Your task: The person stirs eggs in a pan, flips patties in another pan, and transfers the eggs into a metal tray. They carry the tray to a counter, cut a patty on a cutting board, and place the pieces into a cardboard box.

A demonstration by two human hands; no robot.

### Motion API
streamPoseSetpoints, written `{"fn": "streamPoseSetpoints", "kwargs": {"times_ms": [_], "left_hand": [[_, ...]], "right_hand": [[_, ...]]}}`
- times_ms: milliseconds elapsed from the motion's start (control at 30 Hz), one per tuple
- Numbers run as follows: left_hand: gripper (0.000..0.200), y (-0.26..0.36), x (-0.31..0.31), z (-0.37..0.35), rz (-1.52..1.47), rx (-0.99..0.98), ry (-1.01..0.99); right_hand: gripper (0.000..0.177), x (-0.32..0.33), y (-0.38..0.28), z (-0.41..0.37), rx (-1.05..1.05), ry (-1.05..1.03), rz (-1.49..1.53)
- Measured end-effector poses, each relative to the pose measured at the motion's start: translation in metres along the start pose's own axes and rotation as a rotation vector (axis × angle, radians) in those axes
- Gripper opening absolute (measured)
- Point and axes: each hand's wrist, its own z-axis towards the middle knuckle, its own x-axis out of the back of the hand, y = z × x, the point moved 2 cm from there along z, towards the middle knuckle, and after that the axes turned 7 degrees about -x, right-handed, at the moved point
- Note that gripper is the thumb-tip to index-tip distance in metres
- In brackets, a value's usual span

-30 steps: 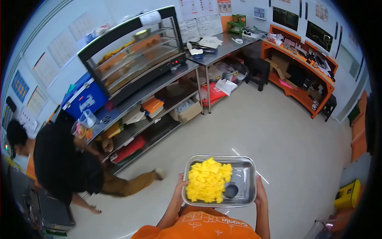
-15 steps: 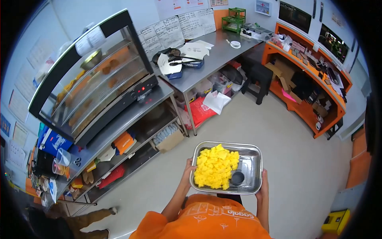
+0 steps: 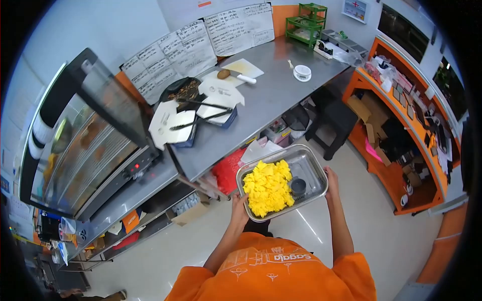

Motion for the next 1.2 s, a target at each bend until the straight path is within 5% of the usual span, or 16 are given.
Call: {"fn": "streamPoseSetpoints", "kwargs": {"times_ms": [233, 367, 733, 833, 967, 1133, 1200], "left_hand": [[0.028, -0.026, -0.107, 0.177, -0.077, -0.095, 0.194], [0.038, -0.056, -0.143, 0.272, 0.019, -0.122, 0.34], [0.064, -0.103, -0.304, 0.435, -0.211, -0.078, 0.741], [0.06, -0.129, -0.321, 0.494, -0.39, -0.175, 0.585], [0.054, -0.134, -0.361, 0.558, -0.474, -0.151, 0.772], [0.057, -0.158, -0.39, 0.63, -0.368, -0.155, 0.938], [0.058, -0.18, -0.387, 0.661, -0.299, -0.14, 0.923]], "right_hand": [[0.039, -0.089, -0.079, 0.226, 0.101, -0.137, -0.2], [0.029, -0.125, -0.109, 0.362, 0.178, -0.386, -0.295], [0.027, -0.277, -0.221, 0.617, 0.267, -0.805, -0.663], [0.027, -0.311, -0.234, 0.687, 0.101, -0.77, -0.771], [0.041, -0.337, -0.228, 0.776, -0.226, -0.771, -0.552], [0.043, -0.369, -0.209, 0.904, -0.144, -0.847, -0.745], [0.043, -0.383, -0.252, 0.87, 0.062, -0.745, -0.892]]}}
